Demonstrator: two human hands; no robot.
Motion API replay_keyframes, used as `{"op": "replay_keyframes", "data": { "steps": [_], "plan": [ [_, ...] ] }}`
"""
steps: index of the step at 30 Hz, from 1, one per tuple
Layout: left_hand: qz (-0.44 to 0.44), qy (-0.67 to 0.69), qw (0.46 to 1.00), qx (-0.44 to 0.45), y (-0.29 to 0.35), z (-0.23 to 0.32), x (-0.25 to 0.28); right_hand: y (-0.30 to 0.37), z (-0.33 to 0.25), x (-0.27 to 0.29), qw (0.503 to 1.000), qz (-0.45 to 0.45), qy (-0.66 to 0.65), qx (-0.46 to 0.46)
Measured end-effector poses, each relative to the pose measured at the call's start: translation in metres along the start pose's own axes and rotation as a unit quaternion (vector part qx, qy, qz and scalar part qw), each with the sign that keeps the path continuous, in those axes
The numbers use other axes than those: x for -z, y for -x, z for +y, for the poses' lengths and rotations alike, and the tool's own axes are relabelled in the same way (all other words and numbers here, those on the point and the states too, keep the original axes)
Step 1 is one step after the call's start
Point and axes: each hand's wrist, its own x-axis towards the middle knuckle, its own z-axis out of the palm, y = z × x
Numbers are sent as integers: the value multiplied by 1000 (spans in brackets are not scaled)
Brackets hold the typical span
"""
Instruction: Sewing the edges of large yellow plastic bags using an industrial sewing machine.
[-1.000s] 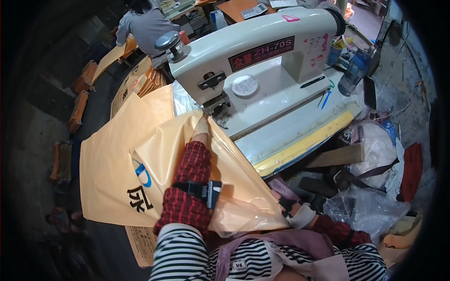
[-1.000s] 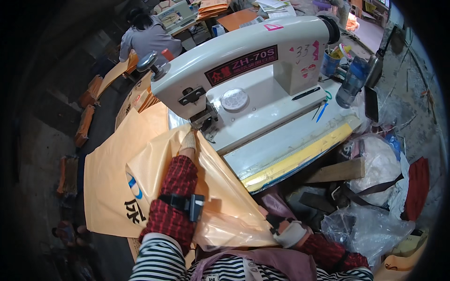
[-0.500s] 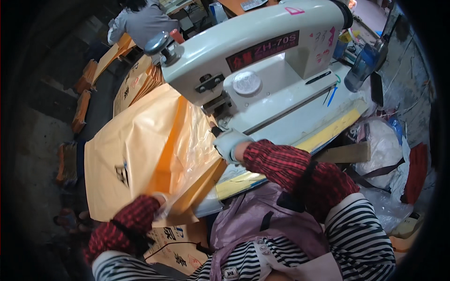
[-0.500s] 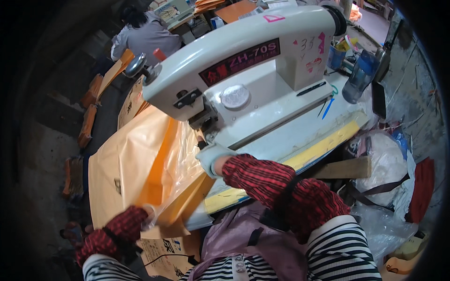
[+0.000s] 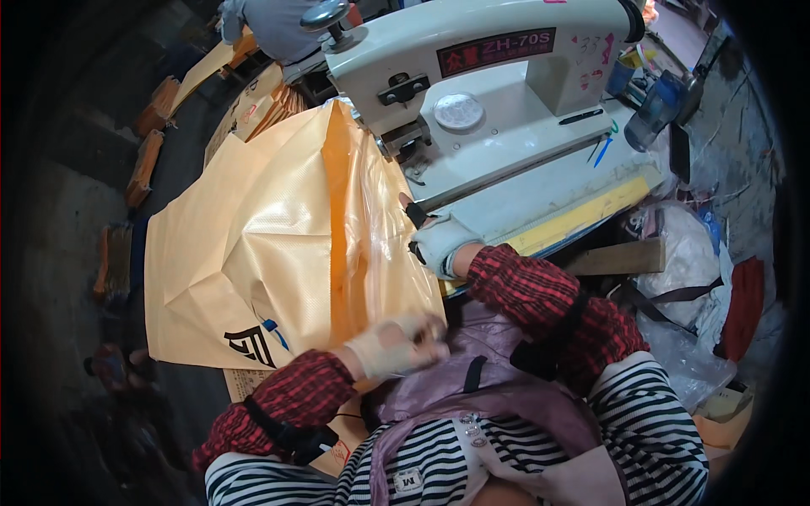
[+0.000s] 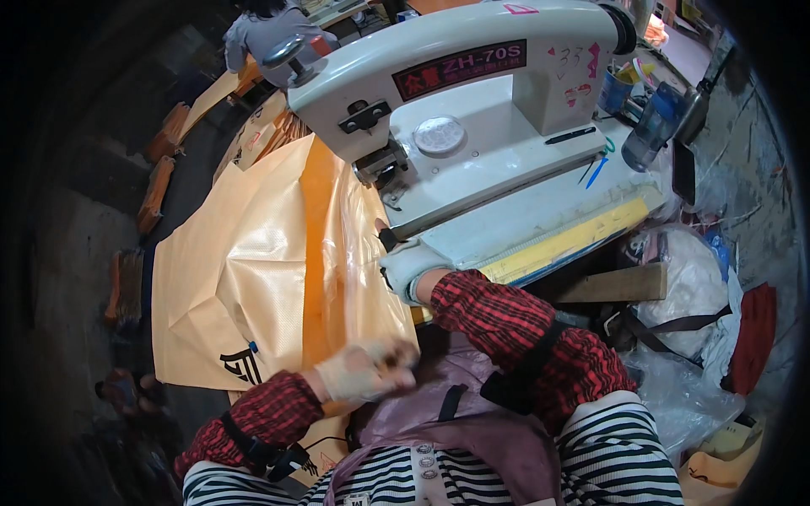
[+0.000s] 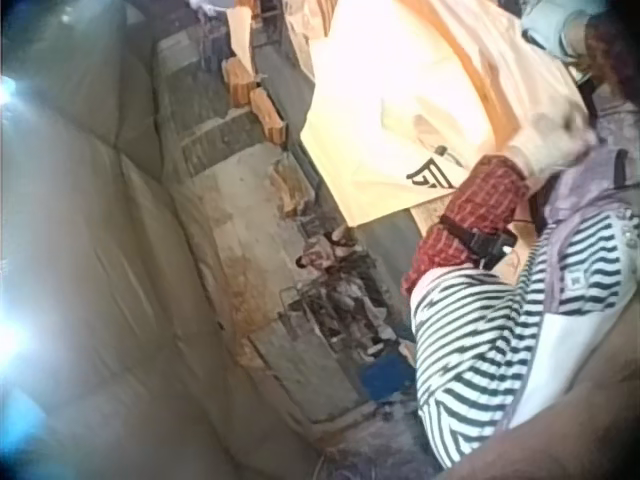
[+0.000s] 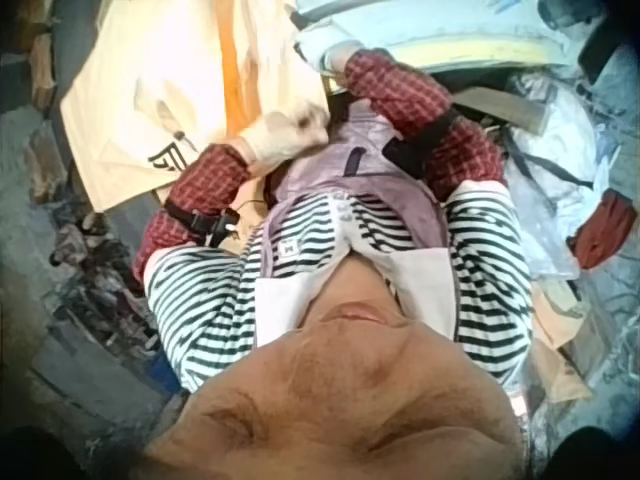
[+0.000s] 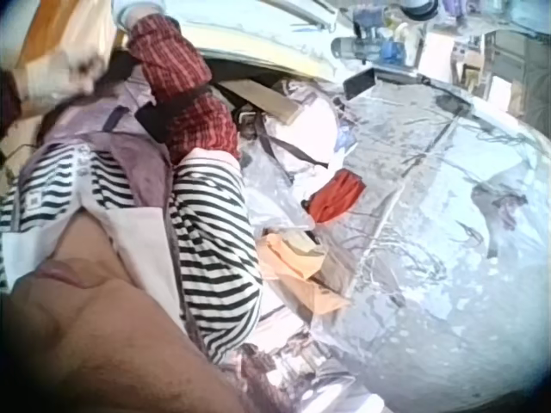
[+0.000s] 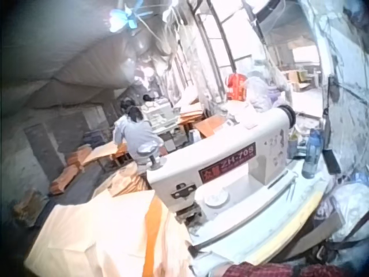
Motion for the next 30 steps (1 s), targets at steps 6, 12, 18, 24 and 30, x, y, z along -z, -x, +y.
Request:
{"op": "replay_keyframes", "data": {
  "steps": [6,12,18,24,30],
  "plan": [
    [-36,42,998,23,26,16,-6,19,-10,-22,980,84,-146,-107],
    [-27,-319,941,-110,31,63,-2,21,1,-50,975,125,-147,-114],
    [70,-154,976,-134,69,45,23,33,-9,-22,971,31,-173,-164],
    [-184,-516,833,-76,56,63,2,40,-19,-23,965,88,-194,-153],
    [-176,-541,821,53,80,68,41,55,-26,-3,957,99,-226,-150]
  ]
}}
